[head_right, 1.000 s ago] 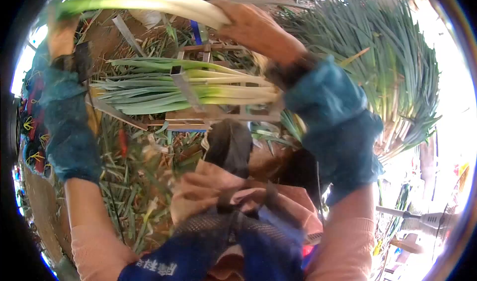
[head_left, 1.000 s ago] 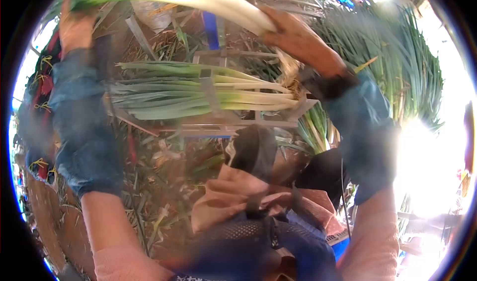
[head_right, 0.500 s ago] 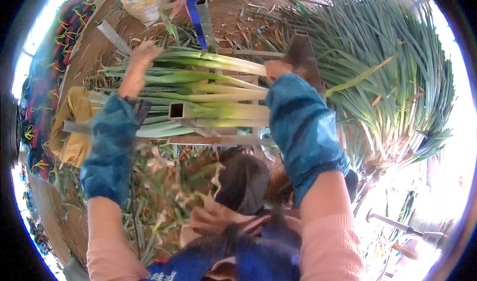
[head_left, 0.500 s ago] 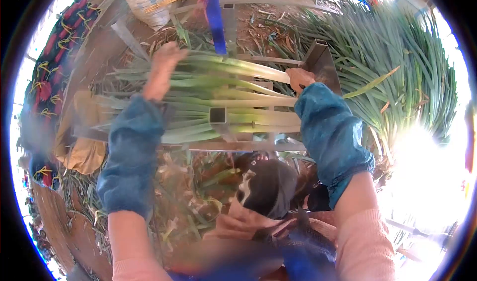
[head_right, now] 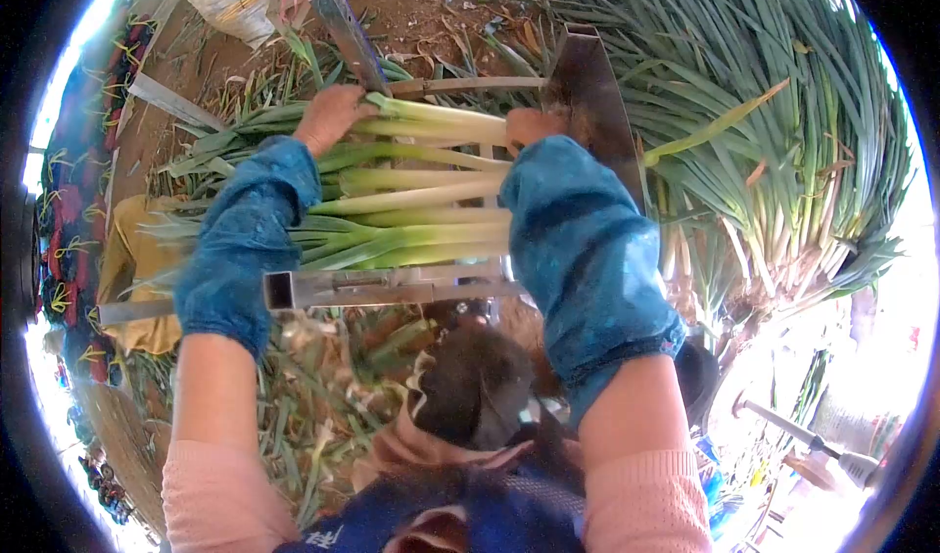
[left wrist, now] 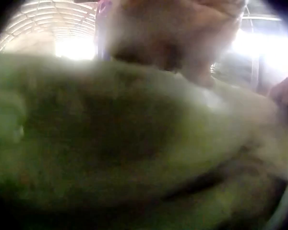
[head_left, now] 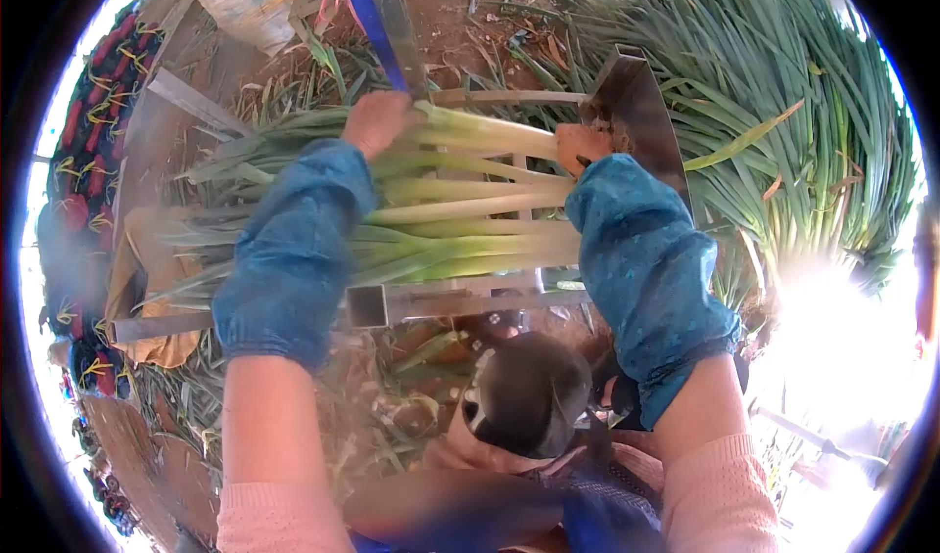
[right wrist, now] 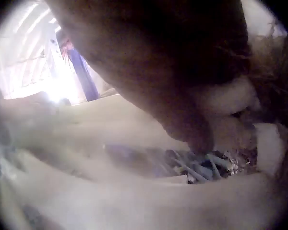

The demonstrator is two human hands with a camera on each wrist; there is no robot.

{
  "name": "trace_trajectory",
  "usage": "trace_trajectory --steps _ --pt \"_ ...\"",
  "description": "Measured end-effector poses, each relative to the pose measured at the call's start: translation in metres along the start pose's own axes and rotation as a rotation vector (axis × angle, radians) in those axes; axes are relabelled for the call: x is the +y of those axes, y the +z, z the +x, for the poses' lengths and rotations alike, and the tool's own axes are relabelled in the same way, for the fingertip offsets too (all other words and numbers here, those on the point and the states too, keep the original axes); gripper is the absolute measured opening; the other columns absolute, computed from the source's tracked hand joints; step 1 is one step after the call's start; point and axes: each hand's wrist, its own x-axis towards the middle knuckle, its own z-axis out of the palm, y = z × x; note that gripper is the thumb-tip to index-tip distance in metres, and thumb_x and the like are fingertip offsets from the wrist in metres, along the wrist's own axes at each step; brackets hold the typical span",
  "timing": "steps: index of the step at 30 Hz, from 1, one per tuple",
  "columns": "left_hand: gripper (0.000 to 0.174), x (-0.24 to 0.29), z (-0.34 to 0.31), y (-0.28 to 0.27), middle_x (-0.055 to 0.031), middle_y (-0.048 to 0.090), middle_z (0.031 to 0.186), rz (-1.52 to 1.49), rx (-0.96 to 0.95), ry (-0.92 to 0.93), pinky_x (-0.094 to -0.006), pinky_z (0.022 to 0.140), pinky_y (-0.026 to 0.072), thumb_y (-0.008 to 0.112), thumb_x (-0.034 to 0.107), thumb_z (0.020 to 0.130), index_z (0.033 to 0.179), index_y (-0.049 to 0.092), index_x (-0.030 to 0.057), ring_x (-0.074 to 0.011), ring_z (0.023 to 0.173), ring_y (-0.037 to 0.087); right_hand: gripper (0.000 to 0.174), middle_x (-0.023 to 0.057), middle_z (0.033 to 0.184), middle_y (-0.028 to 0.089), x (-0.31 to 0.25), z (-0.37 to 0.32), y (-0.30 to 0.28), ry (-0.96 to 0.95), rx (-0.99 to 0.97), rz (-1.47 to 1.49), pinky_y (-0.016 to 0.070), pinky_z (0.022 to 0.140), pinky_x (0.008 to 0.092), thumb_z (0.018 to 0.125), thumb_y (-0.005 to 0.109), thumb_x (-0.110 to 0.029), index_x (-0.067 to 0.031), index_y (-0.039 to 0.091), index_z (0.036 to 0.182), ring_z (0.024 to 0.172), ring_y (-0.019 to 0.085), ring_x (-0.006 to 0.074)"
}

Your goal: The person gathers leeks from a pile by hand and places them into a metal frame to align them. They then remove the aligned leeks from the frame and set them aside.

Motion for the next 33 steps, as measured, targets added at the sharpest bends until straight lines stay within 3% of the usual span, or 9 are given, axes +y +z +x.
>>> trace_trajectory --steps 3,5,10,12,15,17,21,27,33 --pt "0.038 0.011 -0.002 -0.048 -0.0178 0.061 0.076 -0.040 -0.036 -0.004 -0.0434 0.069 0.0464 0.057 0.044 0.079 0.088 0.064 0.0078 -0.0342 0.075 0.060 0.029 0.0172 0.082 0.064 -0.040 -0.014 -0.051 -0.005 -0.180 -0.229 0.0474 0.070 0.0457 0.064 0.062 -0.008 -0.0046 0.062 0.092 0.083 0.061 0.0374" --pt "0.038 0.025 -0.013 -0.093 -0.0147 0.059 0.069 -0.093 0.085 -0.002 -0.0402 0.065 0.0460 0.055 0.045 0.081 0.087 0.064 0.0085 -0.0294 0.068 0.060 0.030 0.0135 0.090 0.066 -0.046 -0.020 -0.054 -0.075 0.182 0.007 0.0487 0.075 0.0457 0.064 0.064 -0.009 -0.0069 0.067 0.094 0.089 0.063 0.0343" --pt "0.036 0.022 -0.049 -0.196 -0.0088 0.051 0.059 -0.149 -0.040 0.150 -0.0301 0.057 0.0408 0.058 0.040 0.083 0.082 0.065 0.0044 -0.0113 0.060 0.053 0.017 0.0146 0.086 0.064 -0.073 -0.107 -0.106 -0.392 0.487 0.076 0.0473 0.069 0.0454 0.078 0.047 -0.007 -0.0059 0.057 0.093 0.084 0.063 0.0327" --pt "0.036 0.046 -0.087 -0.194 -0.0089 0.050 0.059 -0.387 -0.108 0.005 -0.0290 0.056 0.0387 0.059 0.038 0.082 0.080 0.063 0.0019 -0.0093 0.060 0.051 0.015 0.0162 0.085 0.062 -0.074 -0.138 -0.104 -0.536 0.596 0.093 0.0469 0.069 0.0447 0.082 0.045 -0.008 -0.0063 0.055 0.094 0.082 0.063 0.0313" --pt "0.036 0.063 -0.137 -0.146 -0.0084 0.057 0.068 -0.496 -0.209 -0.209 -0.0294 0.056 0.0391 0.060 0.037 0.082 0.079 0.063 0.0015 -0.0098 0.064 0.053 0.043 0.0058 0.093 0.054 -0.072 -0.168 -0.066 -0.347 0.361 -0.183 0.0445 0.074 0.0393 0.078 0.054 -0.008 -0.0121 0.049 0.121 0.088 0.054 0.0241" --pt "0.025 0.074 -0.167 -0.097 -0.0083 0.063 0.084 -0.242 -0.148 0.002 -0.0278 0.064 0.0439 0.065 0.028 0.080 0.085 0.064 0.0034 -0.0118 0.075 0.057 0.044 0.0061 0.099 0.053 -0.070 -0.175 -0.015 -0.267 0.367 -0.369 0.0436 0.077 0.0404 0.077 0.054 -0.010 -0.0109 0.049 0.121 0.089 0.053 0.0239" --pt "0.026 0.068 -0.210 -0.013 -0.0089 0.064 0.099 -0.518 0.174 -0.018 -0.0311 0.076 0.0469 0.071 0.011 0.073 0.096 0.061 0.0035 -0.0194 0.087 0.060 0.040 0.0105 0.104 0.051 -0.070 -0.181 0.036 -0.245 0.404 -0.201 0.0431 0.078 0.0437 0.079 0.056 -0.015 -0.0069 0.049 0.118 0.094 0.052 0.0287" --pt "0.019 0.090 -0.154 -0.077 -0.0123 0.059 0.086 -0.049 -0.142 0.226 -0.0401 0.079 0.0440 0.064 0.013 0.073 0.090 0.061 0.0045 -0.0313 0.087 0.055 0.035 0.0140 0.106 0.050 -0.077 -0.150 0.019 -0.312 0.594 0.161 0.0424 0.081 0.0430 0.084 0.055 -0.020 -0.0032 0.049 0.113 0.099 0.049 0.0324" --pt "0.027 0.073 -0.103 -0.038 -0.0176 0.055 0.098 -0.136 -0.027 0.117 -0.0422 0.085 0.0421 0.063 0.013 0.073 0.097 0.060 0.0012 -0.0353 0.095 0.051 0.024 0.0146 0.103 0.057 -0.072 -0.131 0.015 -0.097 0.049 0.146 0.0434 0.085 0.0453 0.085 0.047 -0.018 -0.0029 0.064 0.094 0.100 0.052 0.0327"
